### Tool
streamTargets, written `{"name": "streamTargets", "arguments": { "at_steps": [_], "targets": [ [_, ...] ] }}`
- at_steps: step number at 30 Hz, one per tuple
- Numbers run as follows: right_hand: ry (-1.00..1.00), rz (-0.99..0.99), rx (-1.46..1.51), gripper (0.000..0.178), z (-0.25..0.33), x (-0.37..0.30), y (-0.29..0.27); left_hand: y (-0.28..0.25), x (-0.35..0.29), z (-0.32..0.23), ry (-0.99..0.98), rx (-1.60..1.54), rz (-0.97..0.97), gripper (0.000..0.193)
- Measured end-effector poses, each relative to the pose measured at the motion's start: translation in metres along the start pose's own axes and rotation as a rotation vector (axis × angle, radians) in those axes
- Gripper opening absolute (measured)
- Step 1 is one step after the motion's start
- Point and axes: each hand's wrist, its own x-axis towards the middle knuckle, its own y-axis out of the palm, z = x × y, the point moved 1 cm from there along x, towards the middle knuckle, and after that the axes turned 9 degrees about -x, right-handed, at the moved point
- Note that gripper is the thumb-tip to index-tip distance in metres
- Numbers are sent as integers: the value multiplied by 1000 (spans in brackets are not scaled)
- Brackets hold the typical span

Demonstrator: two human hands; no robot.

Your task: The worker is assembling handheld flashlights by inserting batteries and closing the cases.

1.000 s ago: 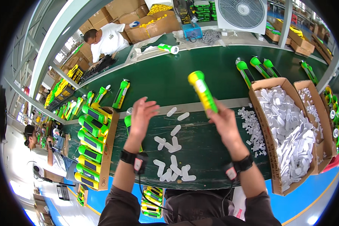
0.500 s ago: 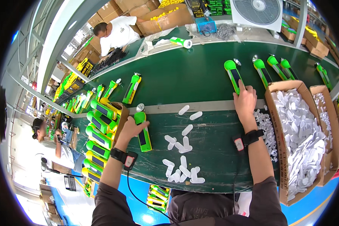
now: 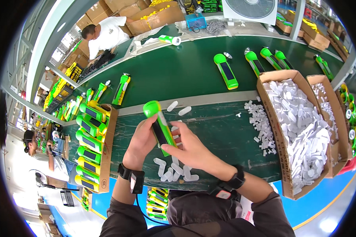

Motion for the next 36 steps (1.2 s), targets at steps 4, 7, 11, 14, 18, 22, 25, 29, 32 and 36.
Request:
{"name": "streamTargets", "arguments": {
  "at_steps": [4,7,11,14,18,22,25,29,32,36],
  "targets": [
    [-61,26,223,47,-12,0,-12,7,-10,6,-64,-29,121,37],
    [67,154,710,48,-2,-9,-26,13,-19,19,53,-100,189,40],
    [99,184,835,50,-17,-14,-24,20,-19,33,62,-138,280,45],
    [112,158,767,50,-13,-18,-19,13,-16,41,58,-182,251,46],
    [151,108,460,47,-7,-23,-6,10,-15,48,202,16,127,33],
    [156,147,533,43,-10,-23,-2,11,-21,45,156,116,116,34],
    [168,209,789,44,-13,-23,-7,10,-18,46,184,68,133,37],
    [181,311,1010,46,-22,-19,-9,2,-15,43,256,-1,198,36],
    [211,224,1026,48,-23,-2,-20,-17,-18,32,282,275,79,34],
    [201,-35,829,33,-44,57,-86,-51,-43,-6,302,481,-14,30]
  ]
}}
